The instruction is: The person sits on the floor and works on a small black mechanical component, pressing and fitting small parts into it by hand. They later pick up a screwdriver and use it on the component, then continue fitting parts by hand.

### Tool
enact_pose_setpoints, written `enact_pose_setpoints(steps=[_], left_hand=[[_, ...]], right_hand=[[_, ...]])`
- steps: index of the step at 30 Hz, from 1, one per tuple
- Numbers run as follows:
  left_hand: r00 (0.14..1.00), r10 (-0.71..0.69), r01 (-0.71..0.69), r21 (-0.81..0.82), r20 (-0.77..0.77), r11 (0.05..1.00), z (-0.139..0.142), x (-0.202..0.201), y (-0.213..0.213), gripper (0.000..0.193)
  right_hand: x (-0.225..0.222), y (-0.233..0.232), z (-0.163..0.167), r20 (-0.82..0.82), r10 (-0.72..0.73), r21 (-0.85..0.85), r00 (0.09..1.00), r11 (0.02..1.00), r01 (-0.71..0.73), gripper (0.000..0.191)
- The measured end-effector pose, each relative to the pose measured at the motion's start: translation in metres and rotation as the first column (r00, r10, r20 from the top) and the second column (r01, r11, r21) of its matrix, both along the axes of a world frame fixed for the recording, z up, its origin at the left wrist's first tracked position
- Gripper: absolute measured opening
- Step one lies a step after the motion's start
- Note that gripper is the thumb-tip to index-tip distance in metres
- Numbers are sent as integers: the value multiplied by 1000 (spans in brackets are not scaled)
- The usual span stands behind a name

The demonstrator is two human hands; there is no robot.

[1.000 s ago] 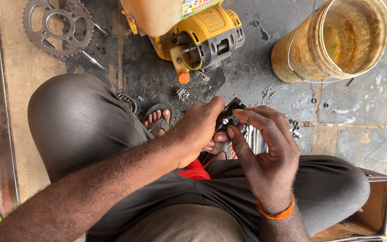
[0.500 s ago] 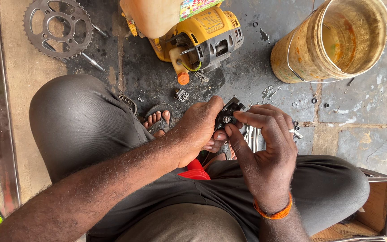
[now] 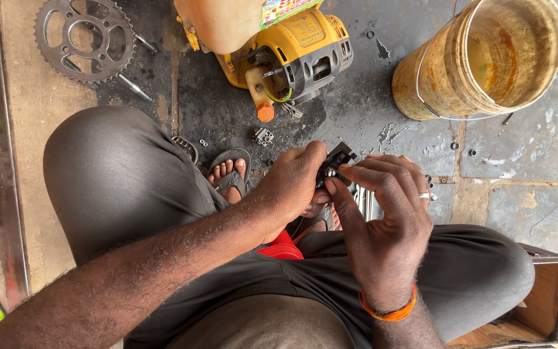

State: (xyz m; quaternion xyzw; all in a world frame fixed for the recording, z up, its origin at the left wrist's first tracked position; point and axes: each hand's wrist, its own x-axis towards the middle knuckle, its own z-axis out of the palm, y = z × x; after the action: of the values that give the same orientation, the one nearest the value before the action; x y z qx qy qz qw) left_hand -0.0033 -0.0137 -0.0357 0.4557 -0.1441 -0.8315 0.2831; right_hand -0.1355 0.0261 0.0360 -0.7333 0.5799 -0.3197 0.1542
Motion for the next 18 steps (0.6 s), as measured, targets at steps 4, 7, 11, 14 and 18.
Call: enact_pose_setpoints(steps=[4,7,11,14,18], left_hand=[[1000,13,-13,-25,-3,1000,0,1,1,36],[1000,5,-6,-13,-11,1000,1,1,2,36],[997,35,-34,18,-69,999,4,1,1,35],[995,5,-6,-2,-99,1000,6,4,-1,39],[986,-9,16,42,-164,999,7,8,-4,42]], right_hand=[[3,2,-1,-59,-6,-32,998,999,4,24],[2,2,-2,-56,-11,-23,998,1000,10,25],[1,0,0,-68,13,-28,998,1000,-15,28],[-2,-1,1,-26,35,-12,999,999,-35,31],[-7,0,2,74,48,37,996,998,-51,31]])
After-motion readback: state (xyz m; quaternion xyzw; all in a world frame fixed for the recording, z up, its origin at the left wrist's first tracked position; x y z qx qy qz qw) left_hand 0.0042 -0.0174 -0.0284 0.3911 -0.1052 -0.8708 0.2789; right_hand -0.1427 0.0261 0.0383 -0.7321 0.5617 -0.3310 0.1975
